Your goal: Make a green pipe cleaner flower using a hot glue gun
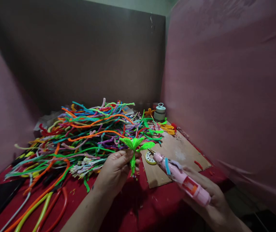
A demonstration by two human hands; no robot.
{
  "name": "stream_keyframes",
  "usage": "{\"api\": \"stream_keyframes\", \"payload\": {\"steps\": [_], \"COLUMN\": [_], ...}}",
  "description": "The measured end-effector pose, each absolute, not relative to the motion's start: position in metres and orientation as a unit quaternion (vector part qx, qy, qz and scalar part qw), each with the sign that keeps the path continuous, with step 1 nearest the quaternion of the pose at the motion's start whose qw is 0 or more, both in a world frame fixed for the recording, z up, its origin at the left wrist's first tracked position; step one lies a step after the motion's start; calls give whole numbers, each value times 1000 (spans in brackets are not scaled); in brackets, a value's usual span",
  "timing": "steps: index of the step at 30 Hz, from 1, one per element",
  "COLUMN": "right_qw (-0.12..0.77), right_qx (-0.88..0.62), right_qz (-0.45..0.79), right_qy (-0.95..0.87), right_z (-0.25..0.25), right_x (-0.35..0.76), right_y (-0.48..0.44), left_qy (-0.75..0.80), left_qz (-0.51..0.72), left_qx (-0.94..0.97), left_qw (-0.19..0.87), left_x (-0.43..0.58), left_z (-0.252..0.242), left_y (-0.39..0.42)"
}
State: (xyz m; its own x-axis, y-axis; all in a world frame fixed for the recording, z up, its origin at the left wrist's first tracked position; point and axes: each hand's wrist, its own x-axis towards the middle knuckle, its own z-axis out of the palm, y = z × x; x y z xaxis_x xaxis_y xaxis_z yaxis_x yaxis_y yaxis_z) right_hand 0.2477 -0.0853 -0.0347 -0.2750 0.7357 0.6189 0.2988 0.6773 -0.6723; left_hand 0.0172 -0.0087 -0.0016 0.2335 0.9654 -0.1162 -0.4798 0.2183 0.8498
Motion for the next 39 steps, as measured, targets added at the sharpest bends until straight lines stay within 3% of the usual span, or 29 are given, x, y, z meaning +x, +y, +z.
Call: {"api": "stream_keyframes", "payload": {"steps": [10,39], "right_qw": [499,496], "right_qx": [-331,-380], "right_qz": [277,230], "right_qy": [-751,-746], "right_z": [-44,-64], "right_x": [243,250], "right_y": [-83,-84], "left_qy": [332,356], "left_qz": [517,506], "left_qx": [410,486], "left_qw": [674,617], "left_x": [21,20], "left_z": [-1,-5], "left_y": [-12,-17]}}
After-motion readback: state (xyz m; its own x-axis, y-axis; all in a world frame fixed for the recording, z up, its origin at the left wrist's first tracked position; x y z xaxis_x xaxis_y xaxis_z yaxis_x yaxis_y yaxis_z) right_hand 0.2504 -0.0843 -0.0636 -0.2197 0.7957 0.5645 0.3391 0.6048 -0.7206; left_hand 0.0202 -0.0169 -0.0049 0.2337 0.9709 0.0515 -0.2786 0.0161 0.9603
